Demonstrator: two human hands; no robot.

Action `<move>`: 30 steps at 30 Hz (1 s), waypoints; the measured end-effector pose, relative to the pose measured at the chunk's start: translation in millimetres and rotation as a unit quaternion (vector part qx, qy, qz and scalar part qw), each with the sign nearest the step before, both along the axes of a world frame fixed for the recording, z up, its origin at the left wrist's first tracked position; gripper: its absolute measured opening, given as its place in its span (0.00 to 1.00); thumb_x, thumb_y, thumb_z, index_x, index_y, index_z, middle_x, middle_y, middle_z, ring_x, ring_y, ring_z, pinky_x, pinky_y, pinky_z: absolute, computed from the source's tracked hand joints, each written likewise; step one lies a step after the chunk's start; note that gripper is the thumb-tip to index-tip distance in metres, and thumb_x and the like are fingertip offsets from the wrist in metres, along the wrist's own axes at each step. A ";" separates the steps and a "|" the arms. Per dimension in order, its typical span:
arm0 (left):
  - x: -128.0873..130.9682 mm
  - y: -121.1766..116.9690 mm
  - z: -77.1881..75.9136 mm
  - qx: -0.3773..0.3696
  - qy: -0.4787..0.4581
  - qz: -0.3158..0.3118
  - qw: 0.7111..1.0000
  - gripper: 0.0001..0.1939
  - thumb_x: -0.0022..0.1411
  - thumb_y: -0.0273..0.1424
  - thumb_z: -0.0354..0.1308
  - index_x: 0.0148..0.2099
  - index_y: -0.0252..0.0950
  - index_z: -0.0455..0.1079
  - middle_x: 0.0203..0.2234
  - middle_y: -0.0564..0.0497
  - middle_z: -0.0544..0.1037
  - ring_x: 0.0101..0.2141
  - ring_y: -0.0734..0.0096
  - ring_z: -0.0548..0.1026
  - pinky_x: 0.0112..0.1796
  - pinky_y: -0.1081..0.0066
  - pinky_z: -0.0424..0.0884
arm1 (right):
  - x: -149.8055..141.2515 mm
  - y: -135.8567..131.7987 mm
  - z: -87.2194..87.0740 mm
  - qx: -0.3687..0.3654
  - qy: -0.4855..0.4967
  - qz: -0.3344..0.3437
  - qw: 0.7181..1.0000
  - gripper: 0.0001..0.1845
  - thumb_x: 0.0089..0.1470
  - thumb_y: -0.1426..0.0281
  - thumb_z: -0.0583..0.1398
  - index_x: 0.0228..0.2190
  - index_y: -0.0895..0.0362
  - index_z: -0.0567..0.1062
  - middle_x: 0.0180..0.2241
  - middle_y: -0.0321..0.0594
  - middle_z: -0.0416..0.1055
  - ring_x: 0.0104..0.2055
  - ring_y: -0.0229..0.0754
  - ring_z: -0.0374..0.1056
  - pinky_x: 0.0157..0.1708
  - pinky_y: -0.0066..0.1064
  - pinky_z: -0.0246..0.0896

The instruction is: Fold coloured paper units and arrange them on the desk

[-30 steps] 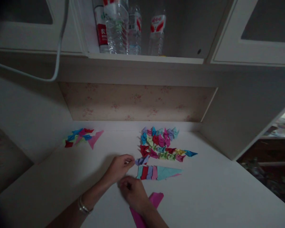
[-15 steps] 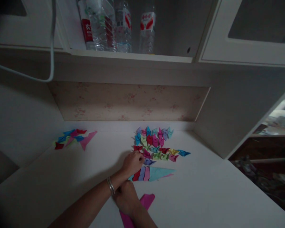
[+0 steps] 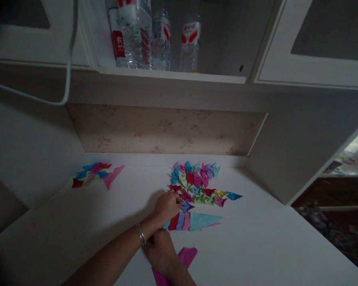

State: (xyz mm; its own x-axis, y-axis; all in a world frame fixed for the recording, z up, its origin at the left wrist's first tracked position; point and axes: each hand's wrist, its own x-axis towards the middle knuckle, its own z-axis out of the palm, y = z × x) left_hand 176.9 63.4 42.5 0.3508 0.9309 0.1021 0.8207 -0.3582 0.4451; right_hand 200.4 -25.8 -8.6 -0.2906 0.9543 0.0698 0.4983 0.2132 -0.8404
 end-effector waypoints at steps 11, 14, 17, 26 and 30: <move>-35.5 -5.7 12.5 0.009 -0.092 0.015 0.996 0.10 0.59 0.29 0.51 0.35 0.39 0.75 0.33 0.51 0.78 0.35 0.70 0.74 0.37 0.75 0.65 | -3.6 0.5 -0.9 0.010 0.017 -0.027 0.999 0.09 0.51 0.74 0.55 0.25 0.59 0.75 0.25 0.36 0.72 0.27 0.37 0.64 0.26 0.25 0.53; -68.3 -14.8 0.5 -0.029 -0.165 0.046 0.985 0.10 0.58 0.32 0.51 0.34 0.37 0.74 0.24 0.53 0.75 0.27 0.71 0.72 0.29 0.75 0.63 | -3.9 0.1 3.4 -0.005 0.043 -0.019 0.999 0.11 0.52 0.72 0.55 0.28 0.57 0.77 0.27 0.37 0.74 0.29 0.39 0.67 0.28 0.25 0.55; -109.7 -28.2 -19.7 -0.091 -0.280 0.092 0.951 0.11 0.57 0.35 0.52 0.27 0.35 0.70 0.19 0.55 0.70 0.24 0.72 0.68 0.27 0.74 0.60 | -3.2 -1.7 9.4 -0.012 0.049 -0.011 0.999 0.12 0.51 0.74 0.54 0.30 0.56 0.78 0.27 0.36 0.74 0.29 0.40 0.68 0.29 0.26 0.56; -187.6 -62.1 -43.0 -0.224 -0.473 0.214 0.825 0.20 0.48 0.45 0.59 0.21 0.40 0.53 0.11 0.64 0.51 0.14 0.82 0.48 0.16 0.76 0.43 | -4.3 -0.5 4.2 -0.029 0.018 -0.025 0.999 0.13 0.54 0.64 0.54 0.29 0.56 0.76 0.25 0.37 0.72 0.28 0.42 0.66 0.27 0.28 0.56; -187.5 -65.8 -30.7 -0.281 -0.529 0.187 0.778 0.22 0.46 0.47 0.61 0.24 0.41 0.51 0.10 0.67 0.49 0.12 0.84 0.43 0.15 0.76 0.37 | -7.2 4.3 11.4 -0.023 -0.009 0.005 1.000 0.11 0.54 0.68 0.54 0.29 0.56 0.76 0.25 0.36 0.73 0.27 0.41 0.66 0.26 0.27 0.55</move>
State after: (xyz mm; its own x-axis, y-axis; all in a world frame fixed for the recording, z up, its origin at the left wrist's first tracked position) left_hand -10.6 -2.3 11.8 0.0405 0.9499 -0.3099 -0.1127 0.3125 0.9432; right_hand 193.2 -21.5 2.8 -0.3018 0.9531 0.0208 0.5105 0.1800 -0.8408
